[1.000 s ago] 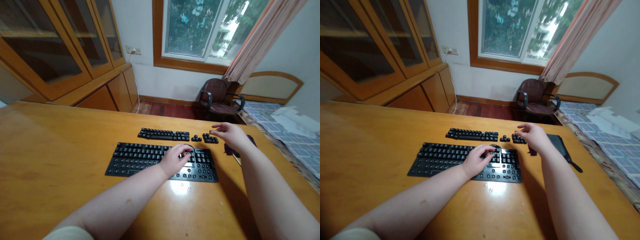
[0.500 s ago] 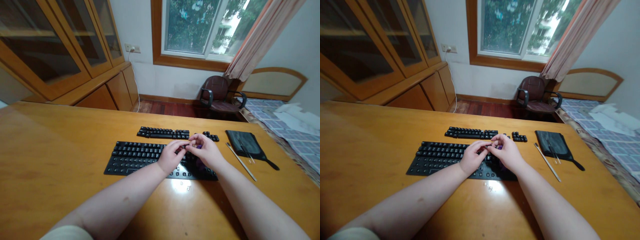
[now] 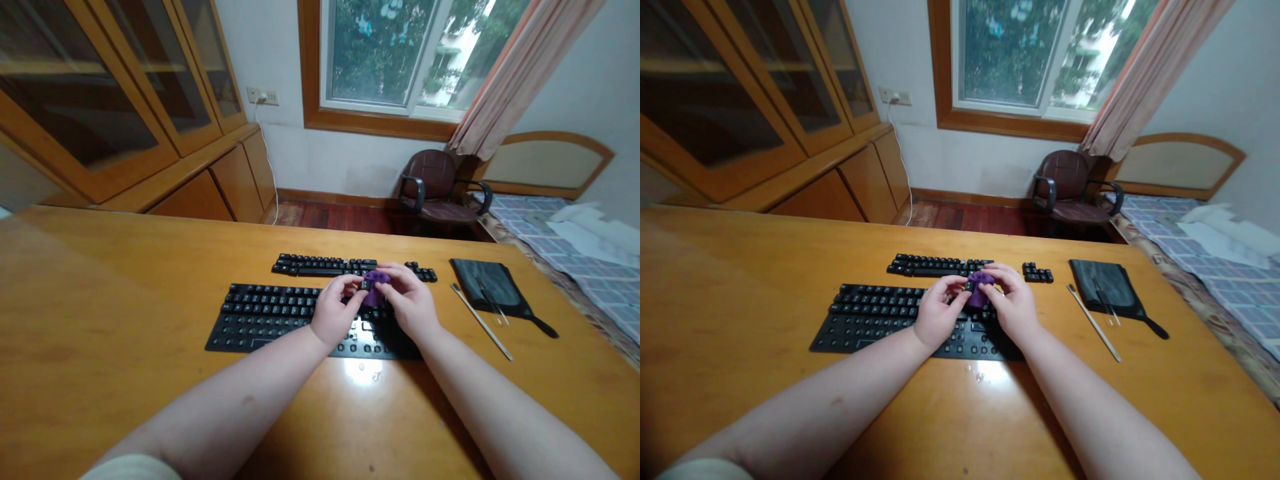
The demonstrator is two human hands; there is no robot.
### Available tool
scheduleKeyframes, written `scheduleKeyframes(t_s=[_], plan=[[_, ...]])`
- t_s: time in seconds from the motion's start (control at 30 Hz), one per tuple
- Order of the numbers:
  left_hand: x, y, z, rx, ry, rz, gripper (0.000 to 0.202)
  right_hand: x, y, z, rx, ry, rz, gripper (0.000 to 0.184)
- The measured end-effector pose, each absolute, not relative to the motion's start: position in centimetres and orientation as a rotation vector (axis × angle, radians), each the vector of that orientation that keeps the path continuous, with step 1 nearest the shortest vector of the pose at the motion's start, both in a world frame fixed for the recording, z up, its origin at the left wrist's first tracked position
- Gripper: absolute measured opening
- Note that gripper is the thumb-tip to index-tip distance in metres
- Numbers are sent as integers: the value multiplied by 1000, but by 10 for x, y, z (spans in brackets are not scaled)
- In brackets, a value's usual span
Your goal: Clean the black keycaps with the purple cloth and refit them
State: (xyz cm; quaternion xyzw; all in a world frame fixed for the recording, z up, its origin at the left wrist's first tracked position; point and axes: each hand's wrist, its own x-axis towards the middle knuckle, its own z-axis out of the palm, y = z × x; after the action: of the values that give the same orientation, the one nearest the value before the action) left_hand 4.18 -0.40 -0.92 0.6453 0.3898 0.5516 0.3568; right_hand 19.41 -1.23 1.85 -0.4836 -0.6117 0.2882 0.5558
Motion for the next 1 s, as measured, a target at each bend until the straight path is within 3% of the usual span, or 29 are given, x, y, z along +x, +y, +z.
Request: scheduleKeyframes(t_s=[0.3, 0.57, 0.83, 1.0], plan=[[40, -2, -8, 1617, 1100, 1435, 17, 206, -11, 17, -1059, -1768, 739, 31], [38, -3, -8, 1672, 1093, 1423, 15, 203, -8, 11, -1054, -1534, 922, 31], [39, -5, -3, 1658, 1052, 1403, 14, 202, -8, 5, -1067, -1331, 1033, 10], [38, -4, -2, 1619, 1058, 1375, 15, 200, -7, 7, -1010, -1405, 1023, 24]])
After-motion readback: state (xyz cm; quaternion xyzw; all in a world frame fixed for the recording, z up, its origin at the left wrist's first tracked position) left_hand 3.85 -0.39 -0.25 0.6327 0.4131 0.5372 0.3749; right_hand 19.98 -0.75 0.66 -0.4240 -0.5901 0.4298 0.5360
